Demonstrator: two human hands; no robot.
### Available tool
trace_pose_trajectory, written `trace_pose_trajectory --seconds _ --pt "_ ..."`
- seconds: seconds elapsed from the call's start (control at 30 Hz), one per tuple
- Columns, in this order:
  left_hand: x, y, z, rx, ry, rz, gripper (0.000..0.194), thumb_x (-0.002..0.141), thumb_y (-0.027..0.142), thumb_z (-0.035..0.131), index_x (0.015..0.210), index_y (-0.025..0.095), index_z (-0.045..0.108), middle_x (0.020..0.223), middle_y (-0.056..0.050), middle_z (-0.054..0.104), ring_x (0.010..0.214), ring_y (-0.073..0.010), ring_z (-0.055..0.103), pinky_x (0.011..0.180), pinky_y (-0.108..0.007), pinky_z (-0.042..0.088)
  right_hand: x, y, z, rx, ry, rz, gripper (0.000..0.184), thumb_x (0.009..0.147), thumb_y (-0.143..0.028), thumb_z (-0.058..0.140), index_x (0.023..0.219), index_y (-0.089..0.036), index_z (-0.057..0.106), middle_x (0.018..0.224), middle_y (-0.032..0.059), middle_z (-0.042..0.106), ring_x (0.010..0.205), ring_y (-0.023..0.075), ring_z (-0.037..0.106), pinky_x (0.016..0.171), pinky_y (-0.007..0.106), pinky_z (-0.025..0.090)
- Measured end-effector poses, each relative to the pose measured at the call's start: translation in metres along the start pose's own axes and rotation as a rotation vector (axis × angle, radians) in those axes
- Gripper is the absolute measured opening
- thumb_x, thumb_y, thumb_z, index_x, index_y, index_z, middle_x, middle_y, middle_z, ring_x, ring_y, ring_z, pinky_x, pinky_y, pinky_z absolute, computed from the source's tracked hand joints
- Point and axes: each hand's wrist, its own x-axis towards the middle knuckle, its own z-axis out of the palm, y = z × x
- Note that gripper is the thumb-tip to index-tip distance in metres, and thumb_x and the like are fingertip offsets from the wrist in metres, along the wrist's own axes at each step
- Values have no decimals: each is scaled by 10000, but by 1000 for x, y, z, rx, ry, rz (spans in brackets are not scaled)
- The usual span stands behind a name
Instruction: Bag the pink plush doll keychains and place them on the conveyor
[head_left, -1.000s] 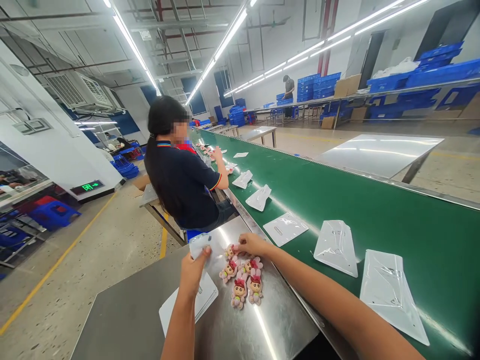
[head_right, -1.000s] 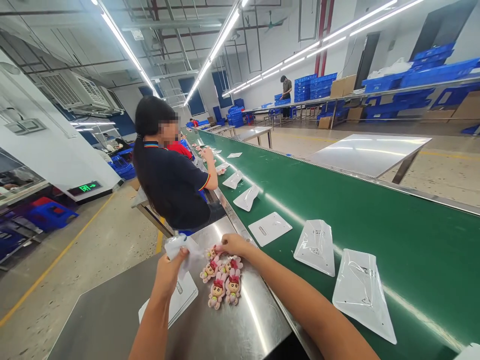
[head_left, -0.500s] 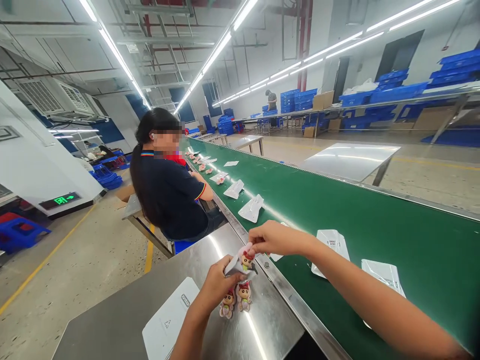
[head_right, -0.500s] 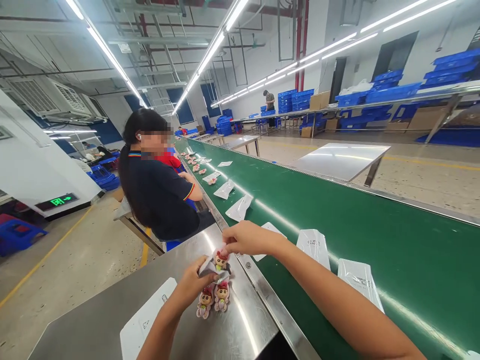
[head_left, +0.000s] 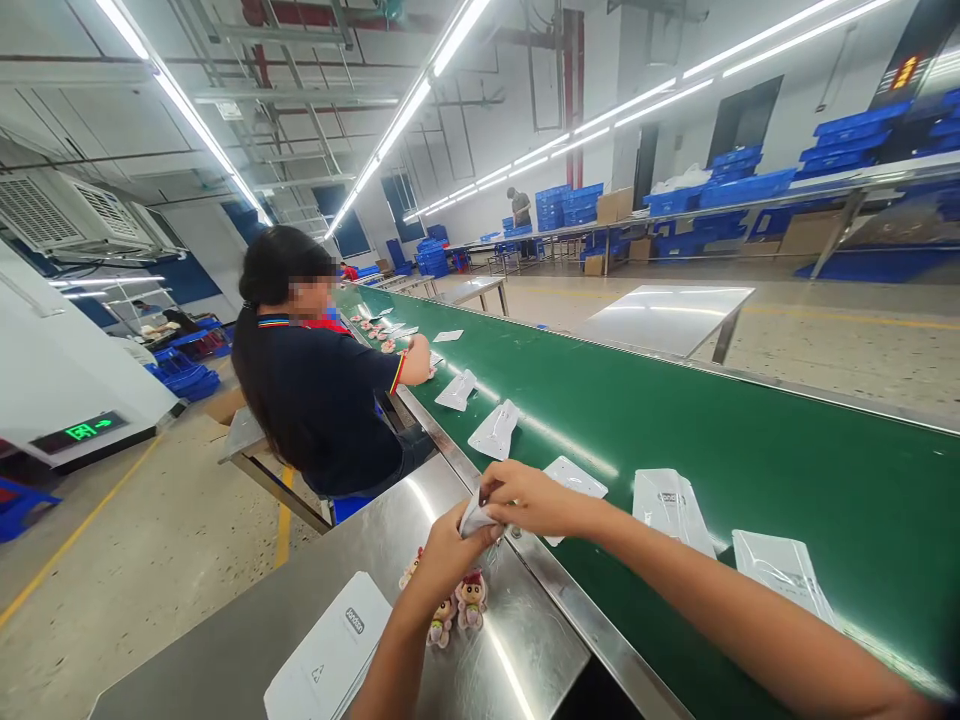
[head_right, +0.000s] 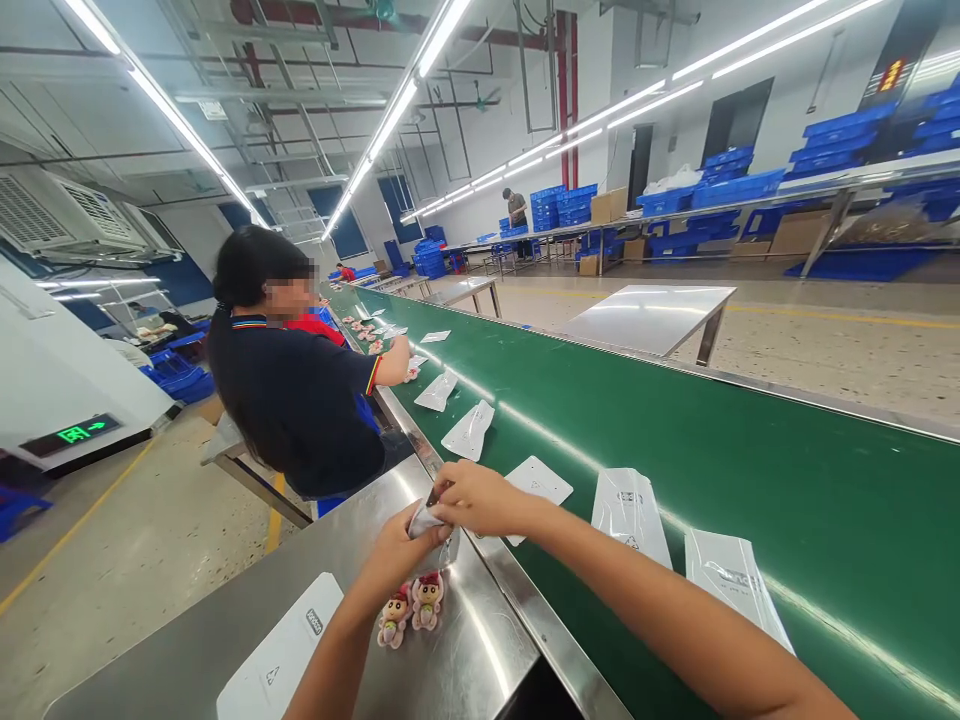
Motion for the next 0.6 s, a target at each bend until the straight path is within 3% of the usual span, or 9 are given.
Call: trace_pose_trajectory --seconds 0.1,0.17,0.27,0.33,0.47,0.6 --pt "14 0 -1 -135 -89 -27 286 682 401 639 788 136 631 692 7 602 661 -146 524 628 -233 379 -7 35 -29 69 -59 183 294 867 -346 424 969 -201 658 977 50 584 867 144 543 770 256 404" --pt "30 -2 0 -225 -34 -25 312 641 400 683 792 132 632 687 7 606 655 -141 528 639 -232 383 -13 62 -37 -62 -176 354 295 787 -335 552 1046 -219 632 995 58 571 887 171 538 771 273 400" --pt "63 -7 8 -416 133 -43 385 549 368 757 815 120 633 680 1 614 632 -132 533 628 -229 391 -21 94 -28 -299 -434 521 481 599 -326 724 1063 -251 621 1033 67 543 951 234 511 766 305 394" --pt "86 -10 19 -519 200 -64 421 526 364 768 831 109 631 691 -12 622 628 -132 543 625 -233 403 -23 105 -16 -393 -519 562 516 532 -360 759 1020 -246 634 1055 76 526 997 265 483 755 312 391" --pt "123 -14 48 -595 232 -84 445 577 417 710 878 104 617 697 -29 630 640 -145 576 627 -249 426 -34 104 -5 -394 -620 607 383 545 -359 742 888 -210 658 934 57 568 892 236 535 651 269 387" --pt "148 -13 78 -629 173 -86 435 609 416 684 898 97 619 734 -50 644 706 -175 606 675 -274 444 -59 77 -15 -300 -633 539 303 600 -314 696 885 -231 641 749 -4 582 684 172 550 537 231 329"
